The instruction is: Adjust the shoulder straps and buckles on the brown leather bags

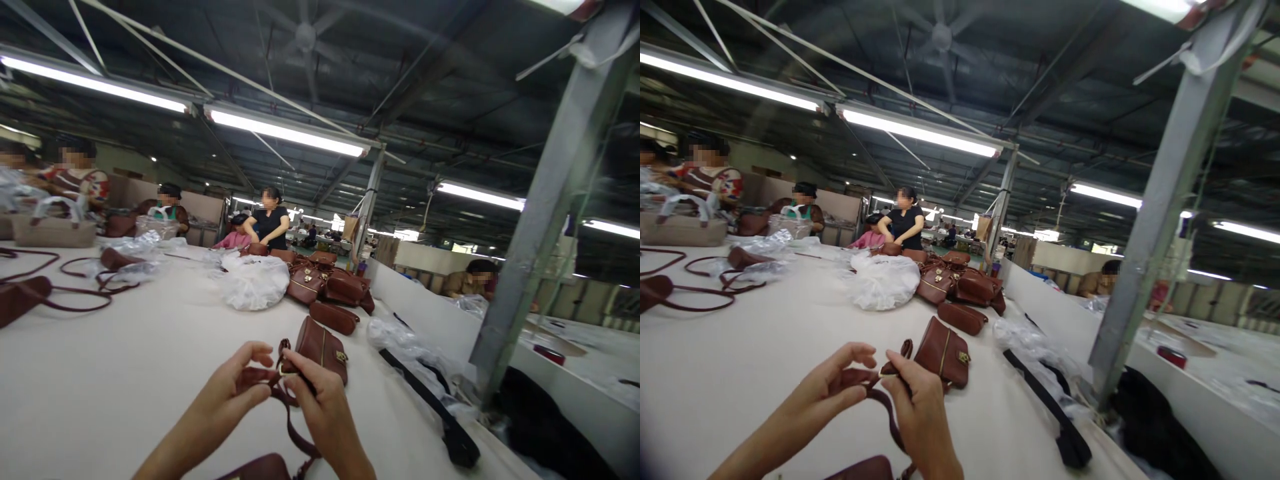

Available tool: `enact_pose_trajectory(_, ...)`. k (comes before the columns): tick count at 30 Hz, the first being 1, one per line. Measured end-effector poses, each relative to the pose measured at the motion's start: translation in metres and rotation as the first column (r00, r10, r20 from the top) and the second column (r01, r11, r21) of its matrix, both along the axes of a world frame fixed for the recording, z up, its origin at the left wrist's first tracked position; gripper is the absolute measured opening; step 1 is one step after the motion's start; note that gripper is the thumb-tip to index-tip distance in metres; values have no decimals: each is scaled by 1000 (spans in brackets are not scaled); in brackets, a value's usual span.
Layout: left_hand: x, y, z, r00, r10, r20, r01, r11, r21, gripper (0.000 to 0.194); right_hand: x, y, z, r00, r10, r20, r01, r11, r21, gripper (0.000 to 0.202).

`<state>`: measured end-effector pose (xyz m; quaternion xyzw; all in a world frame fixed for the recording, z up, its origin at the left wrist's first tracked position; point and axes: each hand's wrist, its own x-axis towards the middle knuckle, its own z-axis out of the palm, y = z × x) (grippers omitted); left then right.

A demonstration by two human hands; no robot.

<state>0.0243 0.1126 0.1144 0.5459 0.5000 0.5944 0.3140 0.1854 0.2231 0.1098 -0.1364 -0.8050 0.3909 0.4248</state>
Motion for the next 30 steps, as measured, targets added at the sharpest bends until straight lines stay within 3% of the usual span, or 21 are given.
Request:
enact_pose_trajectory(2,-3,-2,0,985,99,-142,-107,993,-50,36,3,3,1,999,-34,-12,33,999,-29,29)
enact_pose_trajectory(5,5,-2,5,940,82,-332,-112,991,-73,32,8,7,1,1000,-19,6,19,1000,-19,26)
enact_pose_trajectory(8,16,2,10,904,111,-413,-139,990,-38,16,9,9,-1,999,-36,20,37,999,-13,26)
enact_pose_trajectory(11,14,2,12,881,86,-465,-141,986,-85,15,10,11,-3,997,-72,-8,72,997,-36,31)
enact_pose_trajectory(14,-1,-6,11,912,6,-410,-72,987,-145,20,11,14,-4,998,-57,-16,56,995,-85,35)
enact_pose_trajectory(17,-20,-16,8,963,-88,-255,20,966,-259,13,12,19,-4,996,-84,-21,82,993,-80,36)
enact_pose_trajectory(19,-32,-21,3,976,-139,-165,78,941,-330,8,13,24,-4,994,-105,-28,103,993,-65,37)
enact_pose_trajectory(24,-53,-30,-17,967,-255,15,232,853,-467,18,25,38,0,966,-251,-63,247,967,-59,39)
enact_pose_trajectory(27,-61,-39,-37,970,-237,55,230,812,-536,19,31,43,1,958,-282,-50,279,959,-53,39)
enact_pose_trajectory(30,-66,-49,-51,997,-70,44,82,867,-492,27,31,46,-2,981,-195,16,196,979,-56,35)
